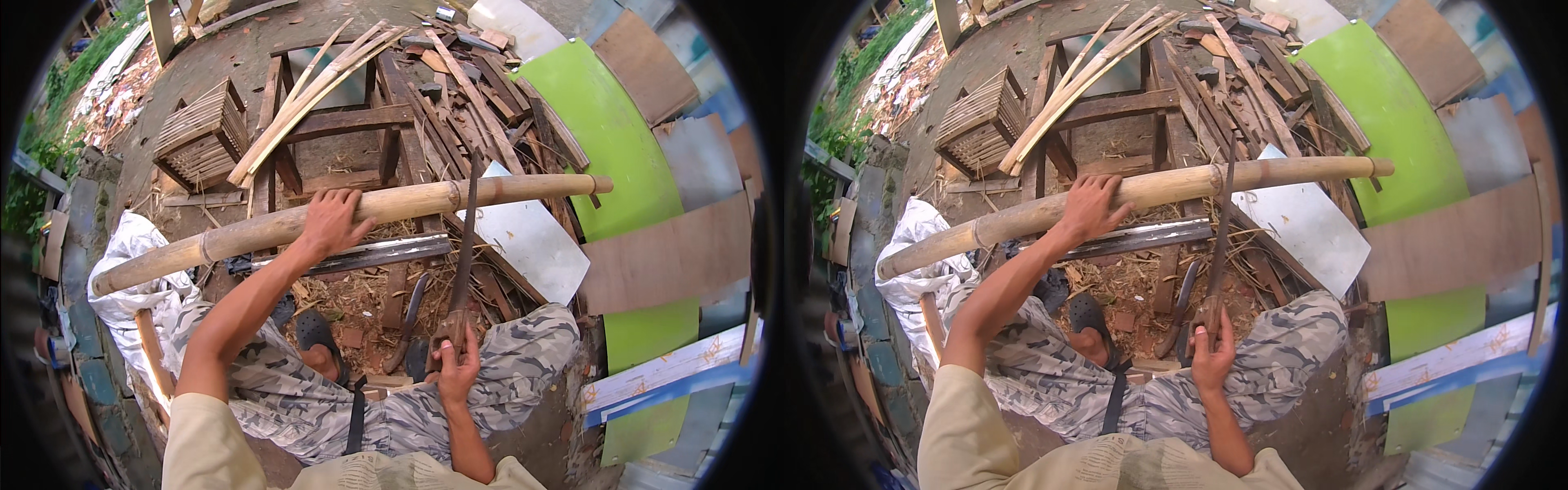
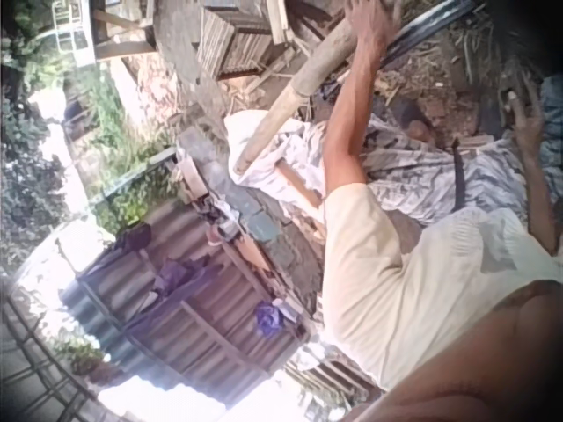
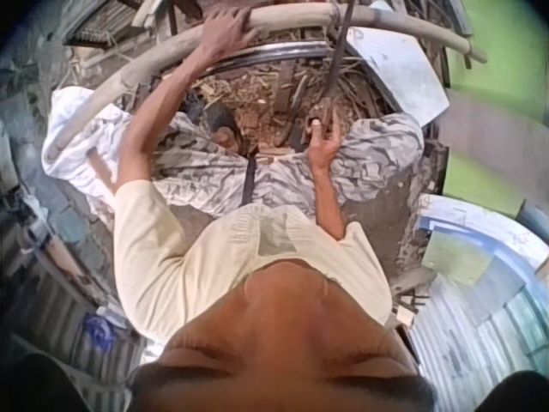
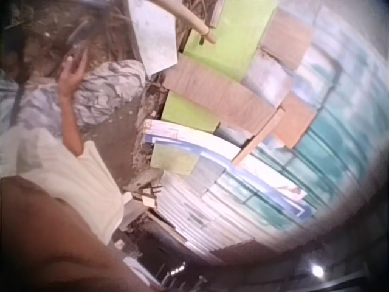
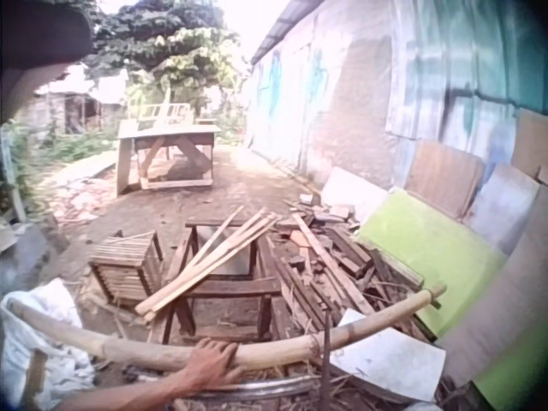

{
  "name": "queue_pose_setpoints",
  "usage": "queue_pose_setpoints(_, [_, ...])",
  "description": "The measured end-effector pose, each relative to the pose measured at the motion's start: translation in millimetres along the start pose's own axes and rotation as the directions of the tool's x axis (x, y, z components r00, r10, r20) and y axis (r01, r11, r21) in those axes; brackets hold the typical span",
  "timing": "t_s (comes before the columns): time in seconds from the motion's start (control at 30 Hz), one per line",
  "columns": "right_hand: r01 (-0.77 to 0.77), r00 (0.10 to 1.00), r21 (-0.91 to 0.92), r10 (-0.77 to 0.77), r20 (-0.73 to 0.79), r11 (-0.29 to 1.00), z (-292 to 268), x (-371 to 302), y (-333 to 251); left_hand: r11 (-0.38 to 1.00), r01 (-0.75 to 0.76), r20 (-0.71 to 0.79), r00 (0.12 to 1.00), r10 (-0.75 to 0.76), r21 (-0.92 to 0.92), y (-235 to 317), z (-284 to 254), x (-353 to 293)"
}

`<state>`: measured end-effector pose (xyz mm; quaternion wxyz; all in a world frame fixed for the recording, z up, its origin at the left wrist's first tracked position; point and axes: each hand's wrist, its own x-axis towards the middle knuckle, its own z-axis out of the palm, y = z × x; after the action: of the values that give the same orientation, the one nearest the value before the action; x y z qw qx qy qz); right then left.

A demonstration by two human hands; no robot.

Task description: The person sits cross-legged and uses a hand saw to cut a long bamboo pole resting on a metal bar. The person repeatedly saws through the bamboo, adjusting grip and position as needed.

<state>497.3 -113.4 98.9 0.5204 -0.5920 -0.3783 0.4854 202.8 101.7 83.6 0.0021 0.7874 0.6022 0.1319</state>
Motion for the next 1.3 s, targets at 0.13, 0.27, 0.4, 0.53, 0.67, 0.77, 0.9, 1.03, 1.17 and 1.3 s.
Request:
queue_pose_setpoints(0.13, [-0.034,0.999,0.002,0.034,0.022,0.999,5.0,-4.4,-9.5,0.996,0.074,0.015,0.997,-0.073,-0.051,30.1,13.6,24.5])
queue_pose_setpoints(0.27, [0.045,0.998,-0.03,-0.043,0.043,0.999,6.1,-10.4,-18.3,0.999,0.023,0.064,0.998,-0.021,-0.025,27.2,16.9,34.4])
queue_pose_setpoints(0.4, [0.114,0.992,-0.047,-0.111,0.063,0.992,8.4,-13.4,-30.6,0.994,0.082,0.308,0.95,-0.058,-0.067,22.4,-3.1,52.9])
queue_pose_setpoints(0.53, [0.152,0.985,-0.073,-0.145,0.092,0.986,4.2,-13.5,-43.6,0.987,0.126,0.46,0.885,-0.067,-0.098,-10.4,-23.8,57.6])
queue_pose_setpoints(0.67, [0.098,0.989,-0.019,-0.095,0.111,0.995,10.6,-14.9,-48.5,0.985,0.137,0.464,0.883,-0.073,-0.106,-52.1,-32.0,39.2])
queue_pose_setpoints(0.77, [0.086,0.988,0.023,-0.088,0.129,0.996,15.5,-13.7,-41.1,0.981,0.145,0.461,0.885,-0.068,-0.132,-58.6,-42.2,36.2])
queue_pose_setpoints(0.9, [0.073,0.982,-0.016,-0.069,0.174,0.997,15.8,-14.3,-37.1,0.981,0.171,0.472,0.875,-0.107,-0.096,-55.4,-50.4,31.9])
queue_pose_setpoints(1.03, [0.196,0.959,-0.094,-0.171,0.226,0.976,14.3,-12.7,-32.9,0.979,0.183,0.479,0.87,-0.119,-0.089,-62.6,-35.7,32.0])
queue_pose_setpoints(1.17, [0.212,0.946,-0.104,-0.177,0.271,0.972,19.8,-10.9,-30.3,0.977,0.203,0.516,0.845,-0.14,-0.067,-65.4,-32.3,38.2])
queue_pose_setpoints(1.3, [0.147,0.948,-0.068,-0.121,0.293,0.987,33.3,-13.6,-41.5,0.971,0.209,0.508,0.852,-0.124,-0.115,-66.5,-36.0,41.0])
